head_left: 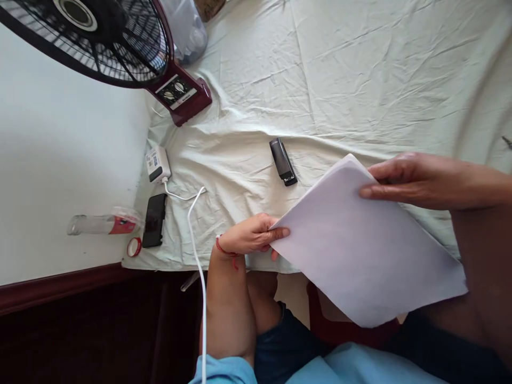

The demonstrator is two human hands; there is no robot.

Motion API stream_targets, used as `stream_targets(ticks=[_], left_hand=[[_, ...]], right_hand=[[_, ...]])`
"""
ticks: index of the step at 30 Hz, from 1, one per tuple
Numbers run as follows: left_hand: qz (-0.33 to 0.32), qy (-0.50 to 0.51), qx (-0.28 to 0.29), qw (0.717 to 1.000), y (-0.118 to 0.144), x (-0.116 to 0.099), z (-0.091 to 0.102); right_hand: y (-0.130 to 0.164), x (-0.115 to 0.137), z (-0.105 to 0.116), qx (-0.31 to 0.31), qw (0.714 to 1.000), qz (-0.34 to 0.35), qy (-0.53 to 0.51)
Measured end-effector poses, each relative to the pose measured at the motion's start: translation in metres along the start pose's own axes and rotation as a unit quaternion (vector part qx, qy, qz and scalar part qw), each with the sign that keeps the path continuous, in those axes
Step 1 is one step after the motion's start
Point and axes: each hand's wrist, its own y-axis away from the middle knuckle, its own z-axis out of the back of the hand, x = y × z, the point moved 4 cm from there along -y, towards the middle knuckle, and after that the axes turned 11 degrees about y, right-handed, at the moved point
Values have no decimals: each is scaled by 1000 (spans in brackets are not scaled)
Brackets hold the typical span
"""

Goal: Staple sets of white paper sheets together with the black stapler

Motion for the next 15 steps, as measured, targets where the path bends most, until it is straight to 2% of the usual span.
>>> stream_targets(ticks=[2, 4, 7, 9, 12, 15], left_hand=[[-13, 41, -59, 997, -2, 4, 6], [-50, 80, -145, 985, -6, 6, 15], [-118, 122, -291, 941, -13, 8, 28], [-147, 144, -367, 907, -19, 9, 32], [-168, 141, -428, 877, -28, 9, 32], [-172, 114, -470, 858, -35, 10, 30]], right_hand=[[-7, -7, -3, -23, 999, -40, -27], [-13, -13, -3, -66, 995, -70, -20], [-15, -19, -4, -111, 988, -102, -26], [-15, -20, -6, -122, 984, -113, -57], [-15, -22, -9, -130, 978, -140, -84], [-19, -26, -6, -155, 979, -129, -22]])
